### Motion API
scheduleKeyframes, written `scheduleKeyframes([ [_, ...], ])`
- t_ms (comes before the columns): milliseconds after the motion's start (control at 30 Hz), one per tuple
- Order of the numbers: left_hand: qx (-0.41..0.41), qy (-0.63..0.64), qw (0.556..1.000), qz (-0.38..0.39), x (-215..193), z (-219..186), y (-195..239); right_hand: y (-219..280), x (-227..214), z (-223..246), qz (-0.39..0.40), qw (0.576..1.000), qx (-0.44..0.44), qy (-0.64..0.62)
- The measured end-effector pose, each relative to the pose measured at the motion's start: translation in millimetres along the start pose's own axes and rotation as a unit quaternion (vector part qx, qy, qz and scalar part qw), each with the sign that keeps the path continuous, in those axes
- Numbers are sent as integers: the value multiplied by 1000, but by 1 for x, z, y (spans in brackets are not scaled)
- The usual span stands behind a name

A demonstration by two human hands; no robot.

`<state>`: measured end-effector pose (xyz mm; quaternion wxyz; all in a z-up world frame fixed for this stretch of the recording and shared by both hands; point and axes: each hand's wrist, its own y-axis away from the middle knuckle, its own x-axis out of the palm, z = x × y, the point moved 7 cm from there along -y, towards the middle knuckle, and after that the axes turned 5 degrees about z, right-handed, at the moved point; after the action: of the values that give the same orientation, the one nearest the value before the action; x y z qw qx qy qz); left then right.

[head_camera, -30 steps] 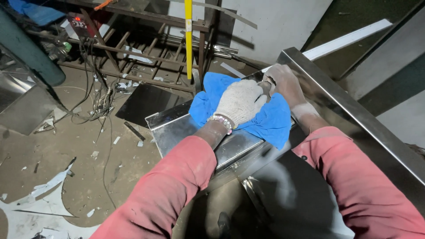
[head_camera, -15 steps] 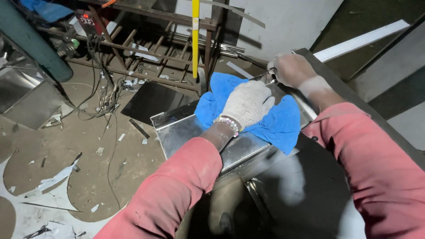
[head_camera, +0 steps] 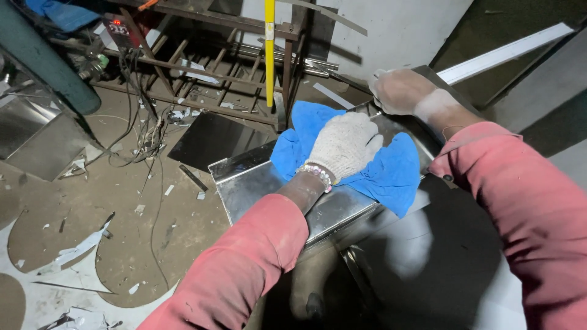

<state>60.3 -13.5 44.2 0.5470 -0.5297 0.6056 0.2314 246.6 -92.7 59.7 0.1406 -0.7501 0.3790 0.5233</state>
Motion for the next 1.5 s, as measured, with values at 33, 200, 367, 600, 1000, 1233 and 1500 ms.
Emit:
scheduleKeyframes([
  [33,1,1,1000,-1,1,0,-1,4,-5,0,0,1000,1,1],
  [200,-9,15,1000,22,1,-1,1,23,-19,-18,53,987,59,-138],
  [367,-15,23,999,44,-7,-4,2,22,-12,-9,77,993,58,-69],
  [600,-20,70,996,-48,3,-5,4,48,-23,-9,82,971,72,-210],
  [1000,-34,69,997,-27,2,-5,4,27,25,-23,-85,989,-63,-100],
  [1233,-32,75,996,-26,4,-4,4,28,30,-13,-134,985,-68,-88],
  [1500,-25,71,996,-51,7,-2,5,39,4,-31,-41,961,54,-268],
])
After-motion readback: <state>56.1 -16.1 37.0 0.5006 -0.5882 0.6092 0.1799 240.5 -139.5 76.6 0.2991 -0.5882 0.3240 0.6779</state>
